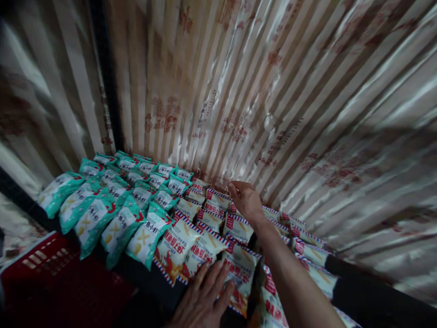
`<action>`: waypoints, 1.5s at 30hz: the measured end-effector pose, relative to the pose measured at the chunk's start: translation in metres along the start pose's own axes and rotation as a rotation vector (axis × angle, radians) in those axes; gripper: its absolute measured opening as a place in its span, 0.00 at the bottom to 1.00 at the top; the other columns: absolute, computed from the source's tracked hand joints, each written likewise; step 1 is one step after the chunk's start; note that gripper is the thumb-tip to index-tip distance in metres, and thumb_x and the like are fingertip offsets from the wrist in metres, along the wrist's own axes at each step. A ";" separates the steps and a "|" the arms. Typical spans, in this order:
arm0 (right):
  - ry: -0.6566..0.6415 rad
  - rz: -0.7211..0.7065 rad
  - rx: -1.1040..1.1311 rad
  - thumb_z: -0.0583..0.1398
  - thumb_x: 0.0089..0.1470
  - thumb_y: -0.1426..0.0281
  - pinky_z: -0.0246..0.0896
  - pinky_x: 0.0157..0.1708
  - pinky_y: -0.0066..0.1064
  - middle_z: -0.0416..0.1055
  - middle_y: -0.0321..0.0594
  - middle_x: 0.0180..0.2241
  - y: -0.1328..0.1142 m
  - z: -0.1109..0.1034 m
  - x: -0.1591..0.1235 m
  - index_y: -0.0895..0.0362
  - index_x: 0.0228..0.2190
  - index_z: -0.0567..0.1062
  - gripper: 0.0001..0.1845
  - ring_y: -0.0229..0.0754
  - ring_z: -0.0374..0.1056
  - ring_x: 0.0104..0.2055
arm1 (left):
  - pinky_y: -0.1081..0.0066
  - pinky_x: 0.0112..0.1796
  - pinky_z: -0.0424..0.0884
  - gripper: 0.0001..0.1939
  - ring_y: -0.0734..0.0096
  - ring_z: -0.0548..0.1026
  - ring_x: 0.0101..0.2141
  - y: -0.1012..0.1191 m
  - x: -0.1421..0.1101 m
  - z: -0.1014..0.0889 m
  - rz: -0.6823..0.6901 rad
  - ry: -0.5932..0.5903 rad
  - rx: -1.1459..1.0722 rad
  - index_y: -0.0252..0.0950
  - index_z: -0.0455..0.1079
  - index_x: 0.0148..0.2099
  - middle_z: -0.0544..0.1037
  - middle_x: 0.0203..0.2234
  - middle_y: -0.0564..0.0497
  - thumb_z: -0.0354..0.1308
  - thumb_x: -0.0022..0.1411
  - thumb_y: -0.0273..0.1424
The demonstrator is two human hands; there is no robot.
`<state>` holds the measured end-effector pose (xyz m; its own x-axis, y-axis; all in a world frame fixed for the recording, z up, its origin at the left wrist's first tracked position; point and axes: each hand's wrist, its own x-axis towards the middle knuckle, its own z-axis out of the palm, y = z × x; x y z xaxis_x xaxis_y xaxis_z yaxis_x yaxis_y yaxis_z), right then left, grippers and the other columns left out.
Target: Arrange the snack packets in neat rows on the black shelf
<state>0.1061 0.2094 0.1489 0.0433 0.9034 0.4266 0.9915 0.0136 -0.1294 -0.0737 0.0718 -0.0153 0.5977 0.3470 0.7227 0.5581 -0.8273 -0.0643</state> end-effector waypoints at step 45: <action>0.155 -0.161 -0.085 0.56 0.56 0.61 0.45 0.55 0.58 0.49 0.46 0.62 -0.273 0.127 -0.144 0.47 0.57 0.59 0.28 0.60 0.38 0.64 | 0.48 0.57 0.49 0.36 0.46 0.45 0.62 -0.260 -0.116 -0.085 -0.364 0.012 0.189 0.31 0.41 0.66 0.47 0.63 0.37 0.50 0.62 0.37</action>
<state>-0.1866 0.1301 0.0088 -0.1039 0.8161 0.5684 0.9937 0.1095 0.0244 -0.3369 0.2091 -0.0236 0.3357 0.5960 0.7295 0.8284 -0.5554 0.0725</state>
